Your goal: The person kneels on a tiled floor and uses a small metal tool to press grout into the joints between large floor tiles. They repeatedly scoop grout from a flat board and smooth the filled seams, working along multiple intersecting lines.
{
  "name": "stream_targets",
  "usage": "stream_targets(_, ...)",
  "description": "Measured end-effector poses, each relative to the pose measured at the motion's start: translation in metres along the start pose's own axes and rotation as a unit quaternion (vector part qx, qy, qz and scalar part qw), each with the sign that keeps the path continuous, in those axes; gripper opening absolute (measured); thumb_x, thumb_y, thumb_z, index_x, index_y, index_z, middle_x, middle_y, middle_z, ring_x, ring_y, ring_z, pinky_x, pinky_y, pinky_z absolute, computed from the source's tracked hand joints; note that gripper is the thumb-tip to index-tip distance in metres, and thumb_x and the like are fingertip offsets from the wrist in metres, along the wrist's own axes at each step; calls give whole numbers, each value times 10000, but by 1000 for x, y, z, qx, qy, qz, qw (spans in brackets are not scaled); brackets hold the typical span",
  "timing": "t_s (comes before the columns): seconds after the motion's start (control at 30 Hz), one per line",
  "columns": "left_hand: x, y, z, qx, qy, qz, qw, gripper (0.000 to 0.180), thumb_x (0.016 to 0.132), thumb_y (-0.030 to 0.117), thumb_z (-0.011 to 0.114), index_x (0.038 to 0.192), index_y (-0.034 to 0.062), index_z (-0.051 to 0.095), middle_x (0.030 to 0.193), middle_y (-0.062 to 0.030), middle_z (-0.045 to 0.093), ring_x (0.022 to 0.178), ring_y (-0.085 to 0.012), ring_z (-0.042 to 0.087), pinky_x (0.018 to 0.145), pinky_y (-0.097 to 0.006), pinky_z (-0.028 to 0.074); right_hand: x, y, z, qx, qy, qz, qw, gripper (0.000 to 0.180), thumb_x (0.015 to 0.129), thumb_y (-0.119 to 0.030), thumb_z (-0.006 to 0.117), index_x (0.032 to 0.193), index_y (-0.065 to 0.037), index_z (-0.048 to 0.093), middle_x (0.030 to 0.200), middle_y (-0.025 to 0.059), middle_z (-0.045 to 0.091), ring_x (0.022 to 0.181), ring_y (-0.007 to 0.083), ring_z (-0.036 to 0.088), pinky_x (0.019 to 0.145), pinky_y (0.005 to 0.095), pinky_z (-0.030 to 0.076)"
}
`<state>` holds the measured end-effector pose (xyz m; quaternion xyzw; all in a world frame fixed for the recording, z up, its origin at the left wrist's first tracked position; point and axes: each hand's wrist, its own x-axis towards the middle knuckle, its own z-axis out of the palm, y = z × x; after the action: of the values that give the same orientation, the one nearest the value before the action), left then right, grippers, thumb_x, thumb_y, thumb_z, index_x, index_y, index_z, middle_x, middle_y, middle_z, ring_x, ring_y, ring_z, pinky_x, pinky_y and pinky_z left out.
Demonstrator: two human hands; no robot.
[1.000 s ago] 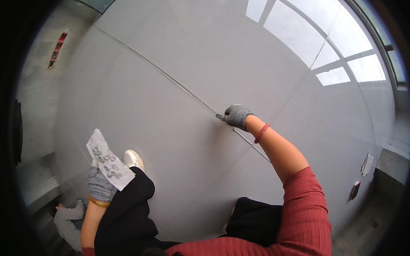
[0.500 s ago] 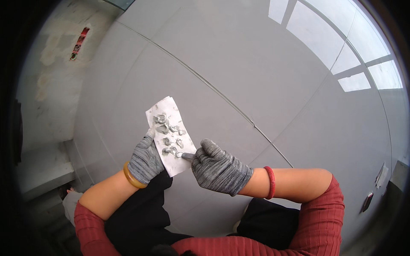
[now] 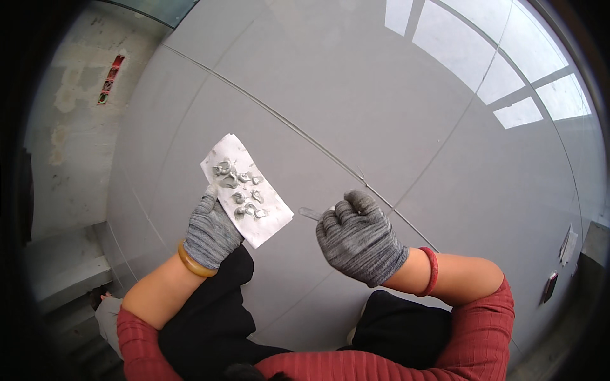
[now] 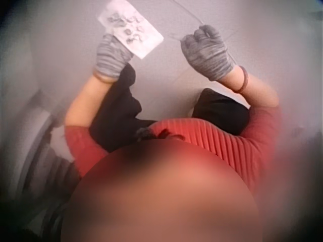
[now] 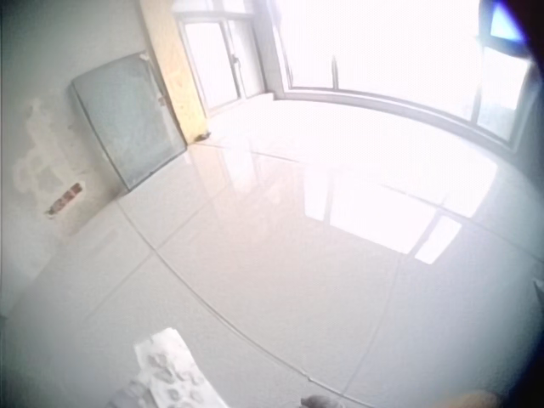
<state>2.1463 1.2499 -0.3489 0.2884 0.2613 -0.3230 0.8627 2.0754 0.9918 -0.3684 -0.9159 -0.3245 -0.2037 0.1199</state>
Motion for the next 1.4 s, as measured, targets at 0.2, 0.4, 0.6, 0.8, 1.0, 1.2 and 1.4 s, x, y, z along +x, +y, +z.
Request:
stream_targets(0.2,7,-10,2,13,10,28,999,528,1007,379,317,1458,111,251,1485,-124,281,1360,-291,295,1124,-504,231,5,-27,31,-79,-9,-138,987,100,575,-112,628,623,-39,578,617,65,519,681,250,564,789,418,477)
stream_targets(0.4,-1,8,-3,-9,33,59,998,484,997,326,373,1421,97,327,1433,-126,369,1302,-303,376,1105,-517,267,-14,31,78,148,-214,34,965,145,740,-196,632,676,-66,620,659,87,584,733,249,609,789,392,480)
stream_targets(0.6,-2,17,-31,-26,59,30,997,541,990,394,362,1452,124,281,1473,-105,321,1346,-299,312,1125,-502,216,-28,151,144,342,-404,423,735,392,831,-417,616,769,-34,673,640,131,597,616,234,557,651,391,470)
stream_targets(0.8,-1,23,-43,-5,65,35,997,560,991,423,324,1470,143,250,1495,-104,288,1364,-303,284,1133,-502,187,-38,147,173,294,-490,379,728,487,847,-491,552,778,-29,692,722,156,640,697,305,603,730,421,494)
stream_targets(1.0,4,26,-40,-33,53,15,998,564,993,428,306,1477,147,236,1502,-105,275,1370,-307,274,1134,-507,179,-30,147,175,262,-517,369,727,473,855,-468,542,807,-25,699,739,174,639,693,315,600,720,426,493)
stream_targets(1.2,6,30,-34,-24,68,12,997,553,994,418,311,1471,145,253,1501,-100,280,1365,-299,282,1134,-505,182,-23,145,177,243,-514,367,736,474,859,-468,535,827,-28,706,794,186,658,737,339,619,737,427,499)
stream_targets(1.4,7,30,-34,-31,52,16,998,548,991,411,334,1462,138,270,1499,-94,284,1361,-292,288,1135,-498,181,-18,145,176,230,-526,373,729,484,859,-471,533,818,-21,703,805,174,668,766,337,635,755,426,506)
